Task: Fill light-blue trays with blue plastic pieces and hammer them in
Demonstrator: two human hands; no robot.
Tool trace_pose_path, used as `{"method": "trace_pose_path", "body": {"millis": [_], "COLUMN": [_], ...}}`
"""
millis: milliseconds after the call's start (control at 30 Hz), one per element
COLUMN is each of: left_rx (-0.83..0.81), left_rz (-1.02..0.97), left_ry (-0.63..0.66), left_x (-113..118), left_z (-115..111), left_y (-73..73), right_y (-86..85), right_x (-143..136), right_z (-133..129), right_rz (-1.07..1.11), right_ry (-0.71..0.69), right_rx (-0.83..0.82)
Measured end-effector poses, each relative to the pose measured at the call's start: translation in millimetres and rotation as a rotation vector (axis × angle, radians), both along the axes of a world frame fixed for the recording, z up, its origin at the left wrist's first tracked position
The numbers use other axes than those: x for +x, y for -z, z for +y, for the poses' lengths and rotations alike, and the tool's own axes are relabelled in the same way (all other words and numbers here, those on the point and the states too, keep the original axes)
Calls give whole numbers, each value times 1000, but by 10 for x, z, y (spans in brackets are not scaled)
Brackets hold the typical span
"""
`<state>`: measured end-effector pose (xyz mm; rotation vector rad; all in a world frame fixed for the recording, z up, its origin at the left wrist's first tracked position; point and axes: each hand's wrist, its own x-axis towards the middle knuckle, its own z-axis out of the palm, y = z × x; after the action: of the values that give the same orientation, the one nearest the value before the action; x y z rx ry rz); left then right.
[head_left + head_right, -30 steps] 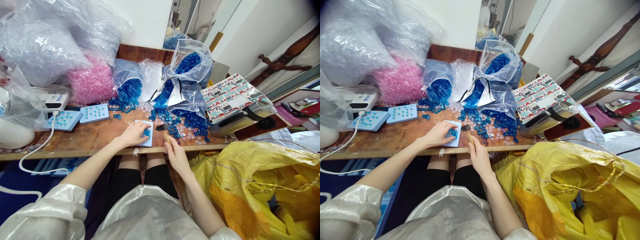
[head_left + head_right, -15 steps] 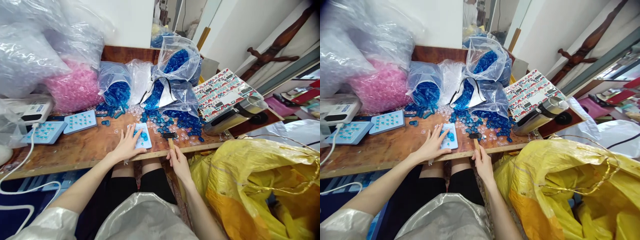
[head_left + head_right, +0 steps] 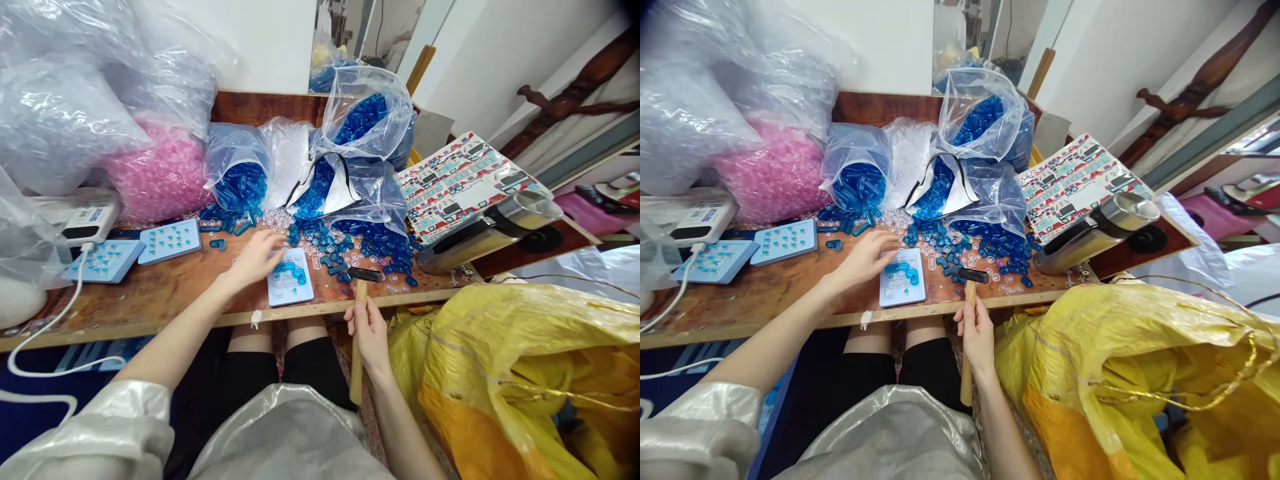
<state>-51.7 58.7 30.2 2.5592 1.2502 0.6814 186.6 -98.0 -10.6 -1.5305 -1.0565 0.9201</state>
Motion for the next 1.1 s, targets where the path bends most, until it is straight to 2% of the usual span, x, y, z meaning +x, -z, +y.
{"method": "trace_pose_path", "body": {"millis": [133, 200, 267, 400, 500, 667, 800, 933, 1000, 1100], "left_rx": [47, 69, 96, 133, 127, 165, 152, 210, 261, 245], "left_rz": [101, 196, 281, 369, 340, 256, 354, 346, 300, 324], "left_ry": [300, 365, 363, 300, 299, 259, 250, 222, 269, 428], "left_x": [710, 993, 1164, 1220, 1200, 1429, 1668, 1764, 1834, 2000], "left_z": [-127, -192, -257, -355, -339, -38, 246, 311, 287, 243], "left_y": [5, 38, 72, 108, 106, 103, 118, 151, 172, 192], "right_y": [21, 23, 26, 38, 35, -6, -47, -33, -12, 6], "right_x": [84, 137, 177, 191, 172, 165, 185, 218, 228, 230], "right_z": [-42, -71, -105, -146, -128, -71, -93, -131, -128, -110], "right_rz": [77, 95, 103, 107, 99, 80, 62, 79, 97, 102], "right_ry": [135, 155, 159, 148, 143, 162, 173, 184, 186, 182], "right_rx": [53, 57, 59, 69, 67, 83, 81, 76, 69, 65]}}
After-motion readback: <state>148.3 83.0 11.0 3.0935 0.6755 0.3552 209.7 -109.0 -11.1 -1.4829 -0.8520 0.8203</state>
